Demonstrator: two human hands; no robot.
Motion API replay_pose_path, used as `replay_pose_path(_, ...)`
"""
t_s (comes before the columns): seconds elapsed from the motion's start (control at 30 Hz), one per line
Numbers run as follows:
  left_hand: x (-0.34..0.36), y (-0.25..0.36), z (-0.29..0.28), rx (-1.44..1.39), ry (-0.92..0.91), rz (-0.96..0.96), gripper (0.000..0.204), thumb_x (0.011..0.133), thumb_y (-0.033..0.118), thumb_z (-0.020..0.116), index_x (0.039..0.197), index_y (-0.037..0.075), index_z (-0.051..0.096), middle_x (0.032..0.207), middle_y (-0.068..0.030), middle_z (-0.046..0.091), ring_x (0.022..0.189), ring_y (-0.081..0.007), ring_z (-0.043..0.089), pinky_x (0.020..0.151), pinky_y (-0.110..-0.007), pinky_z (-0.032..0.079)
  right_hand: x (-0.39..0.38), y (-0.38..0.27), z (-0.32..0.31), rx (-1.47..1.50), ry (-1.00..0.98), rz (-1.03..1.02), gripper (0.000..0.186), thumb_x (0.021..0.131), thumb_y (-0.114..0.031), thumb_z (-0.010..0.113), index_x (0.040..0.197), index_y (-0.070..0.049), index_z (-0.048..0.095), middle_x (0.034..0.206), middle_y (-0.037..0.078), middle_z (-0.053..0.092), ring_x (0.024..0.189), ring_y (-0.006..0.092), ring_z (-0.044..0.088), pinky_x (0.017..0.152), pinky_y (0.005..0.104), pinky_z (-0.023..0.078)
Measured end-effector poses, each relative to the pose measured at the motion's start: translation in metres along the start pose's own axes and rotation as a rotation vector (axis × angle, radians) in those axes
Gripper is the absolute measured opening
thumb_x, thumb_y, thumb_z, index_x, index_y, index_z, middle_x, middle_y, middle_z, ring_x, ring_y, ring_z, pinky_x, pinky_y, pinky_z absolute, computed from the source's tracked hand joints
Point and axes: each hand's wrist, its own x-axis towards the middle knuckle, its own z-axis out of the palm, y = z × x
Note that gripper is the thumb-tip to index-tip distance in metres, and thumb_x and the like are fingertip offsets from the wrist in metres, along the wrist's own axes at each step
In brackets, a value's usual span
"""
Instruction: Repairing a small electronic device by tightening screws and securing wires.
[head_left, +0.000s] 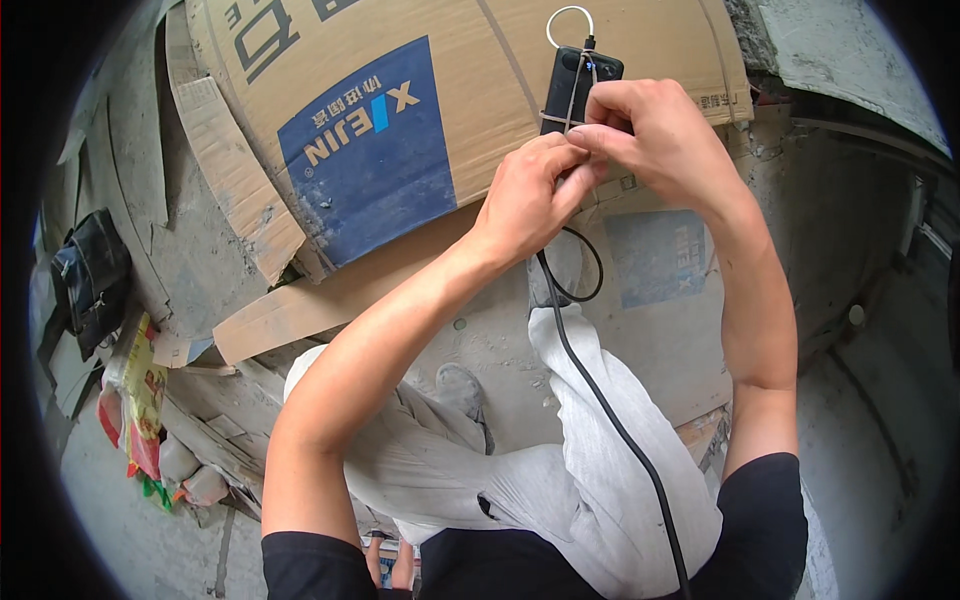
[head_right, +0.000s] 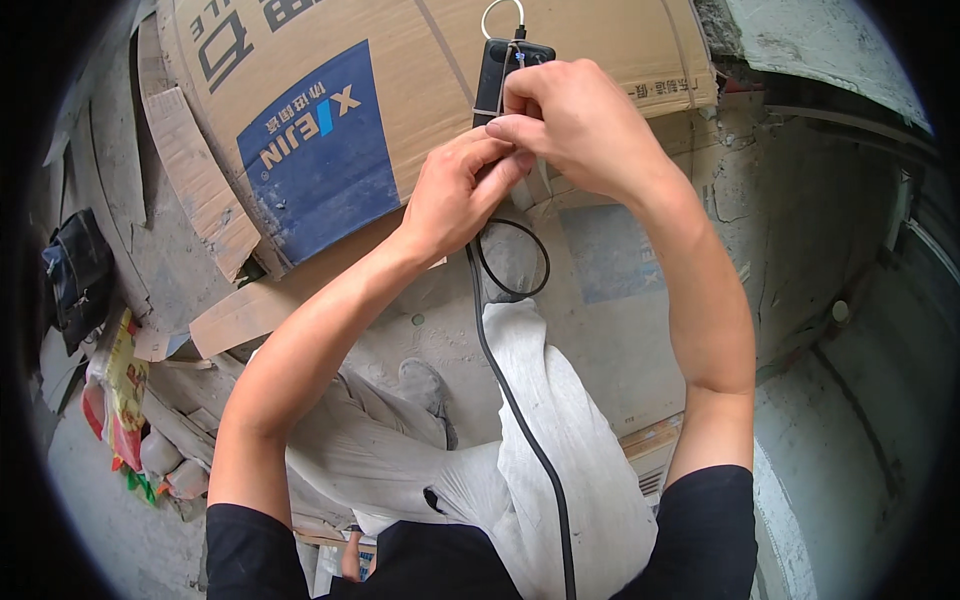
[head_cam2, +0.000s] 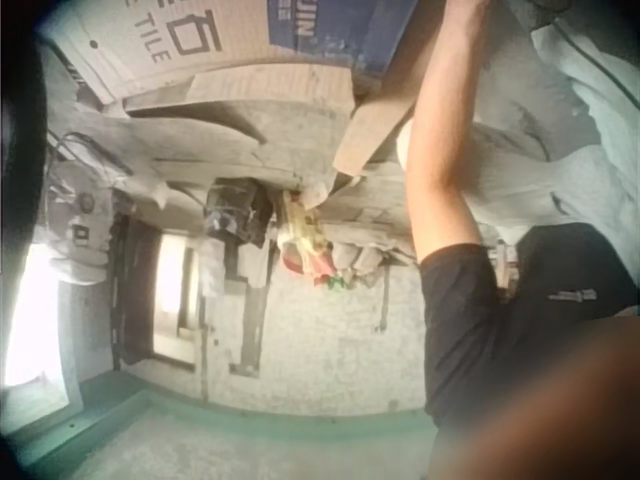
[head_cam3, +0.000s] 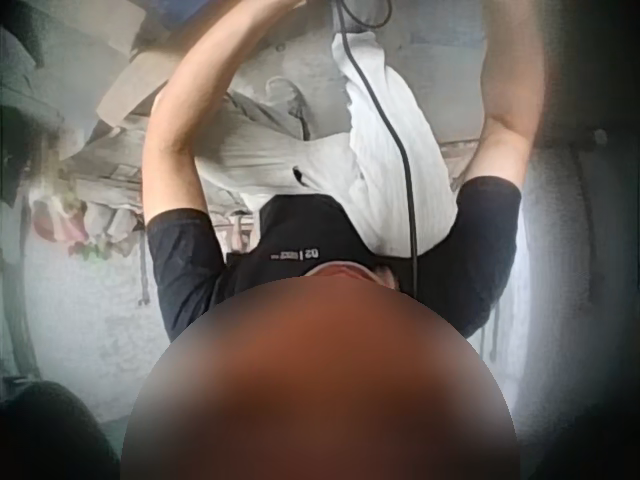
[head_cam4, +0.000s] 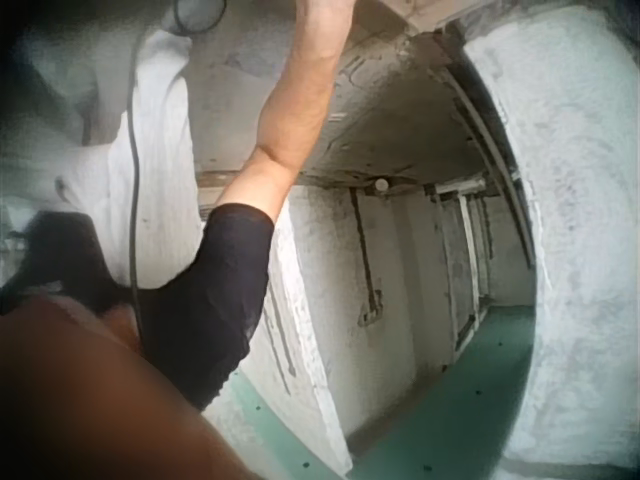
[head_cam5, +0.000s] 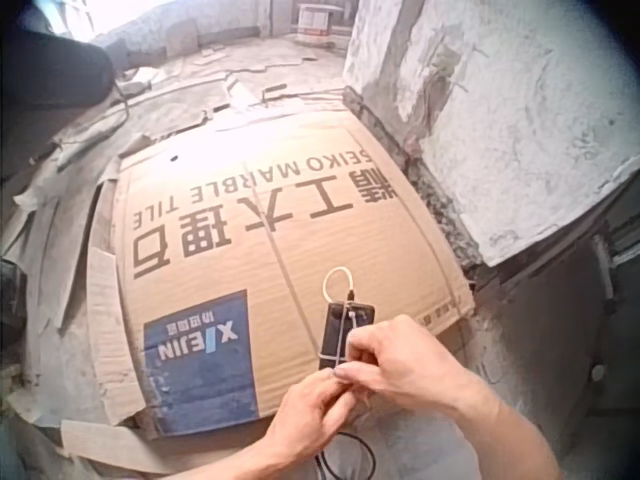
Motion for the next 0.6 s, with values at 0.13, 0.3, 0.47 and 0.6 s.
replay_pose_path(0.13,0.002,-0.001,0.005,-0.100,0.017,-0.146,0.030,0.119,0.029,0.073,0.123,0.002,0.085,0.104,-0.0102,0.079,0.095,-0.0200,0.073,0.090,-0.037,0.057,0.019,0.008,-0.006,-0.080,0.069,-0.129,0.023,0.098,-0.023,0.086,0.104,-0.001,0.082,0.085,0.018,0.079,0.075,0.0321,0.076,0.073,0.0452,0.059)
replay_pose_path(0.3,-0.005,-0.003,-0.009,-0.149,0.007,-0.232,0.040,0.122,0.041,0.068,0.125,0.006,0.088,0.094,0.0005,0.071,0.091,-0.0102,0.061,0.086,-0.030,0.052,0.028,-0.064,-0.069,-0.168,0.422,-0.572,0.020,0.102,-0.008,0.084,0.120,-0.004,0.080,0.098,0.014,0.074,0.091,0.0285,0.076,0.079,0.0395,0.060)
replay_pose_path(0.47,-0.003,0.007,-0.009,-0.303,0.054,-0.356,0.043,0.122,0.042,0.067,0.122,0.005,0.089,0.091,0.0007,0.069,0.086,-0.0089,0.058,0.078,-0.031,0.050,-0.031,-0.038,-0.054,-0.289,0.857,-0.797,0.018,0.114,-0.014,0.078,0.121,0.002,0.080,0.105,0.014,0.080,0.092,0.0181,0.073,0.082,0.0319,0.059)
replay_pose_path(0.6,-0.006,0.006,0.001,-0.402,0.104,-0.370,0.043,0.122,0.042,0.067,0.123,0.004,0.088,0.091,0.0021,0.070,0.087,-0.0091,0.059,0.080,-0.031,0.050,-0.054,0.022,0.057,0.689,0.462,0.171,0.032,0.123,-0.026,0.067,0.118,-0.001,0.085,0.083,-0.004,0.067,0.071,0.0042,0.057,0.060,0.0240,0.044)
